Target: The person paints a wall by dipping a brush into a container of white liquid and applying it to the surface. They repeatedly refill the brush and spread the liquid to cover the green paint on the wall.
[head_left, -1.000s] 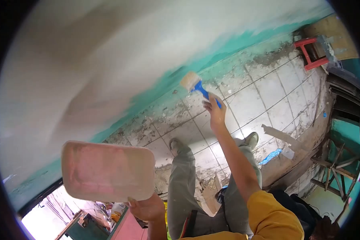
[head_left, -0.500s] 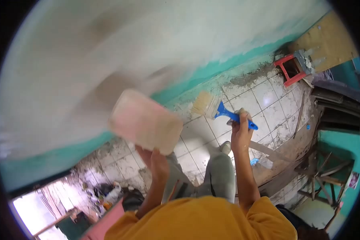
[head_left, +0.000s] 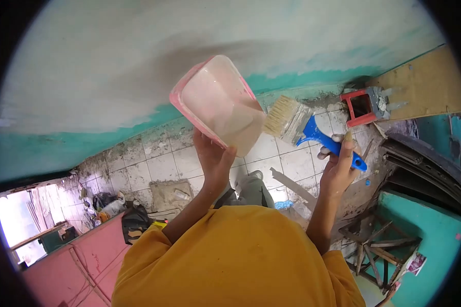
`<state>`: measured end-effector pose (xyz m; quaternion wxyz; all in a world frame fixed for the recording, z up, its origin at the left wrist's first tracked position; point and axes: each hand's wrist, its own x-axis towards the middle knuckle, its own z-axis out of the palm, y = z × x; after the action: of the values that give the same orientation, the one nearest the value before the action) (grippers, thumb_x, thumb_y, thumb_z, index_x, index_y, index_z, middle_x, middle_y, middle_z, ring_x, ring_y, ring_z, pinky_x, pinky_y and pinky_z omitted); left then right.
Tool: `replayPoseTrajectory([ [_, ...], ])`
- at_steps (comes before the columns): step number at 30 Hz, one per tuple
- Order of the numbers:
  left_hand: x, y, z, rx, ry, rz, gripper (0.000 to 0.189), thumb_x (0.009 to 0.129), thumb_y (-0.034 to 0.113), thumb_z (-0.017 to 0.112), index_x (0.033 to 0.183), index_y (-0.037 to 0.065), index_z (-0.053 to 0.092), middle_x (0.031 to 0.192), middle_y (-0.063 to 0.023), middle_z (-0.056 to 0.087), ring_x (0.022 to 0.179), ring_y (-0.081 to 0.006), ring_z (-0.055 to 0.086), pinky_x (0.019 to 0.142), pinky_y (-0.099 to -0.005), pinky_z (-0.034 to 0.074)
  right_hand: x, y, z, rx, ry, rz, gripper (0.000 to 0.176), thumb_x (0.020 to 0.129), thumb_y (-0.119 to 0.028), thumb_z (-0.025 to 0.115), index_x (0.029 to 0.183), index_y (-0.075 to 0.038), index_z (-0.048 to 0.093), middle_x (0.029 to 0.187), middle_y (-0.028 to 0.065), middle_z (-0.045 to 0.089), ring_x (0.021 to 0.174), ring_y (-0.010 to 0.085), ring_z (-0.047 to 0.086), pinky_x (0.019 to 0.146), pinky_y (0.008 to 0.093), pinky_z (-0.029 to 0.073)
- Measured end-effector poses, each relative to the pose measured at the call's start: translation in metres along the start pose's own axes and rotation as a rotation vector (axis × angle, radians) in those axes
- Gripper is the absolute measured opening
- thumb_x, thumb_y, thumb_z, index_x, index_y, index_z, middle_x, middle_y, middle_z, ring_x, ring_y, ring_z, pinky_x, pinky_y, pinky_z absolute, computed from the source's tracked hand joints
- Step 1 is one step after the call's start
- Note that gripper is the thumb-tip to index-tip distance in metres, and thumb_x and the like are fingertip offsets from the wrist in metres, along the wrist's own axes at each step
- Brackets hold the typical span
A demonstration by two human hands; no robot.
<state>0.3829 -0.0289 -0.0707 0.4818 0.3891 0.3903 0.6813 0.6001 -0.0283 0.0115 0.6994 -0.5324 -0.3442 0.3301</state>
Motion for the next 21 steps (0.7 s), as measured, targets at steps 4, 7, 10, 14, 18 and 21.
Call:
replayPoseTrajectory([
  [4,0.003,0.015,0.011,-0.006,-0.071,0.069,0.079,0.085,0.010,0.065,0.146,0.006,0.014,0.137,-0.0110,0.035,0.128,-0.0209,0.037,0.107,-0.0385,0.033,-0.011,-0.019,0.013,-0.119,-0.089,-0.009,0.034,0.095,-0.025,0.059,0.085,0.008,0.064,0.061,0.0124,0.061,0.047,0.0171,0.057,0.048,0.0285,0.049],
  [7,0.008,0.024,0.011,-0.006,-0.090,0.086,0.082,0.084,0.014,0.066,0.146,0.005,0.013,0.138,-0.0113,0.033,0.130,-0.0219,0.034,0.107,-0.0402,0.032,-0.019,-0.026,0.030,-0.103,-0.144,0.006,0.026,0.093,-0.016,0.061,0.084,0.008,0.064,0.070,0.0149,0.065,0.050,0.0166,0.060,0.047,0.0280,0.050],
  [10,0.019,0.034,0.006,-0.001,-0.193,0.127,0.089,0.083,0.013,0.069,0.146,0.009,0.008,0.144,-0.0111,0.023,0.135,-0.0238,0.028,0.108,-0.0443,0.031,-0.025,-0.022,0.050,-0.081,-0.152,-0.036,0.022,0.091,-0.012,0.064,0.082,0.009,0.065,0.074,0.0153,0.066,0.053,0.0144,0.063,0.047,0.0249,0.051],
  [14,0.031,0.042,-0.007,0.068,-0.251,0.158,0.089,0.082,0.009,0.069,0.146,0.009,0.008,0.144,-0.0113,0.022,0.135,-0.0242,0.028,0.107,-0.0440,0.031,-0.029,-0.019,0.073,-0.174,-0.225,-0.073,0.022,0.090,-0.013,0.066,0.083,0.008,0.065,0.071,0.0131,0.066,0.052,0.0139,0.061,0.046,0.0253,0.050],
  [18,0.045,0.049,-0.012,0.003,-0.296,0.207,0.090,0.080,0.002,0.068,0.145,0.010,0.007,0.145,-0.0122,0.022,0.136,-0.0247,0.027,0.107,-0.0449,0.030,-0.025,-0.017,0.095,-0.302,-0.341,-0.192,0.023,0.090,-0.013,0.066,0.080,0.008,0.064,0.071,0.0132,0.066,0.050,0.0136,0.060,0.045,0.0256,0.049],
  [21,0.053,0.054,-0.020,-0.036,-0.292,0.187,0.090,0.080,0.000,0.067,0.145,0.010,0.005,0.145,-0.0126,0.022,0.136,-0.0249,0.027,0.108,-0.0452,0.030,-0.027,-0.017,0.110,-0.303,-0.304,-0.227,0.023,0.090,-0.012,0.065,0.079,0.008,0.064,0.068,0.0124,0.065,0.050,0.0132,0.060,0.044,0.0252,0.048],
])
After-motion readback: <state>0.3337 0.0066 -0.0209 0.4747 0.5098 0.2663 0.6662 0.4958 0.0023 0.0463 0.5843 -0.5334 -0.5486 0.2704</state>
